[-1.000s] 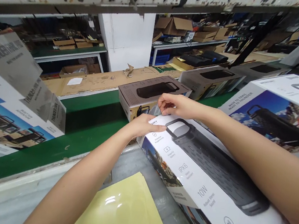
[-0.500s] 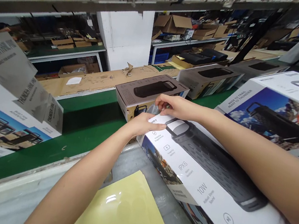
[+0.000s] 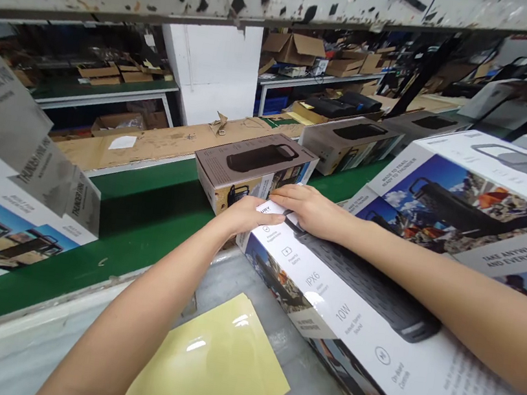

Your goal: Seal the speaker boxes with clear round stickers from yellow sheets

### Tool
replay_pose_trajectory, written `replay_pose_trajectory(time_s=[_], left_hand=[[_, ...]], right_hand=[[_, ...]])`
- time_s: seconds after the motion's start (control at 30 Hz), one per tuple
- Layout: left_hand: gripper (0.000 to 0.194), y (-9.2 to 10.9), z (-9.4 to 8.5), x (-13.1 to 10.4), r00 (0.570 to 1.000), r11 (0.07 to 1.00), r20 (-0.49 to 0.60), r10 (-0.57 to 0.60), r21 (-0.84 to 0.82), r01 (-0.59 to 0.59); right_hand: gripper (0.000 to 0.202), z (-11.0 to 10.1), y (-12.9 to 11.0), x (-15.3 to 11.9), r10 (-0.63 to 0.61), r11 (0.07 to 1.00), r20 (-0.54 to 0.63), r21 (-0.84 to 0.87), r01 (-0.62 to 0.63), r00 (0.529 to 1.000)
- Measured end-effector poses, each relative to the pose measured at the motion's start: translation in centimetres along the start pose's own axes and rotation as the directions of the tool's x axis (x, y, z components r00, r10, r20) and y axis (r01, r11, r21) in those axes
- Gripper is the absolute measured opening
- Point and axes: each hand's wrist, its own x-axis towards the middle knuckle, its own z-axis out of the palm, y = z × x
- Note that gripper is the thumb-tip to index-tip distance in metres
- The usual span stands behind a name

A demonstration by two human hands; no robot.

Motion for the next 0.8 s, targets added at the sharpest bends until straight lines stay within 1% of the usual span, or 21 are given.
replay_pose_trajectory(time_s=[0.07, 0.13, 0.17, 0.2, 0.23, 0.27, 0.3, 0.33, 0.37, 0.4, 0.43, 0.47, 0.5, 0.57, 0.6, 0.63, 0.67, 0.7, 0.73, 0.77, 0.8], left_hand=[[0.052, -0.1, 0.0, 0.0, 0.998, 0.998, -0.055, 0.018, 0.065, -0.014], [0.074, 0.0, 0.2, -0.1, 0.99, 0.993, -0.136, 0.042, 0.112, -0.026], [0.087, 0.0, 0.3, -0.2, 0.984, 0.992, -0.169, 0.049, 0.125, -0.028], [0.097, 0.0, 0.4, -0.3, 0.98, 0.991, -0.193, 0.052, 0.131, -0.027], [0.104, 0.1, 0.6, -0.4, 0.977, 0.991, -0.205, 0.057, 0.132, -0.03], [0.108, 0.0, 0.6, -0.4, 0.976, 0.99, -0.209, 0.07, 0.135, -0.042], [0.107, 0.0, 0.7, -0.4, 0.975, 0.988, -0.204, 0.09, 0.141, -0.062], [0.103, 0.0, 0.6, -0.5, 0.977, 0.986, -0.181, 0.108, 0.147, -0.082], [0.094, 0.0, 0.5, -0.5, 0.983, 0.984, -0.139, 0.119, 0.148, -0.098], [0.082, 0.0, 0.4, -0.5, 0.989, 0.984, -0.085, 0.117, 0.142, -0.104], [0.071, 0.0, 0.3, -0.6, 0.994, 0.986, -0.028, 0.106, 0.131, -0.101], [0.061, 0.0, 0.1, -0.7, 0.996, 0.988, 0.022, 0.091, 0.121, -0.093], [0.055, 0.0, 0.0, -0.8, 0.995, 0.989, 0.057, 0.08, 0.117, -0.087], [0.048, 0.1, -0.3, -1.0, 0.993, 0.984, 0.078, 0.088, 0.15, -0.099], [0.046, 0.1, -0.3, -1.2, 0.992, 0.976, 0.076, 0.102, 0.185, -0.114], [0.044, 0.1, -0.4, -1.5, 0.992, 0.965, 0.051, 0.117, 0.229, -0.126], [0.041, 0.0, -0.3, -2.1, 0.99, 0.952, -0.008, 0.139, 0.277, -0.131], [0.036, -0.1, -0.3, -2.9, 0.978, 0.936, -0.103, 0.181, 0.323, -0.139], [0.031, -0.3, -0.2, -4.0, 0.944, 0.918, -0.219, 0.246, 0.365, -0.154], [0.026, -0.6, -0.1, -5.6, 0.885, 0.898, -0.331, 0.326, 0.403, -0.18], [0.022, -1.1, 0.1, -7.7, 0.813, 0.874, -0.417, 0.406, 0.437, -0.213]], right_hand=[[0.041, 0.2, -0.9, 0.3, 0.009, 0.996, 0.068, -0.091, -0.003, 0.998], [0.039, 0.1, -1.5, 1.7, 0.091, 0.985, 0.158, -0.161, -0.065, 0.983], [0.037, -0.1, -1.7, 2.6, 0.15, 0.975, 0.218, -0.192, -0.109, 0.964], [0.034, -0.2, -1.8, 3.7, 0.208, 0.965, 0.289, -0.217, -0.147, 0.935], [0.029, -0.2, -1.8, 4.7, 0.28, 0.948, 0.346, -0.246, -0.201, 0.896], [0.027, -0.2, -1.7, 5.6, 0.351, 0.926, 0.378, -0.275, -0.258, 0.857], [0.024, -0.1, -1.6, 6.2, 0.427, 0.894, 0.385, -0.316, -0.318, 0.818], [0.023, -0.2, -1.5, 6.4, 0.499, 0.854, 0.363, -0.363, -0.373, 0.787], [0.024, -0.3, -1.6, 6.1, 0.554, 0.813, 0.318, -0.406, -0.417, 0.77], [0.026, -0.6, -2.1, 5.3, 0.58, 0.783, 0.248, -0.431, -0.448, 0.776], [0.029, -1.0, -2.8, 4.0, 0.577, 0.77, 0.167, -0.439, -0.463, 0.8], [0.032, -1.6, -4.1, 2.3, 0.549, 0.772, 0.088, -0.434, -0.464, 0.831], [0.032, -2.2, -5.8, 0.3, 0.483, 0.804, 0.002, -0.398, -0.442, 0.876], [0.034, -2.9, -10.9, -4.1, 0.395, 0.851, -0.065, -0.351, -0.391, 0.917], [0.032, -2.9, -13.9, -6.2, 0.314, 0.915, -0.089, -0.237, -0.326, 0.945], [0.031, -2.5, -17.2, -8.1, 0.232, 0.965, -0.091, -0.108, -0.241, 0.969], [0.033, -1.8, -20.3, -9.6, 0.183, 0.983, -0.064, 0.02, -0.182, 0.981], [0.032, -0.6, -23.2, -10.8, 0.181, 0.974, -0.035, 0.144, -0.174, 0.983], [0.028, 0.8, -25.6, -11.5, 0.177, 0.952, 0.04, 0.246, -0.181, 0.983], [0.023, 2.4, -27.3, -11.8, 0.185, 0.928, 0.093, 0.312, -0.205, 0.978], [0.021, 4.1, -28.3, -11.7, 0.21, 0.909, 0.106, 0.346, -0.234, 0.972]])
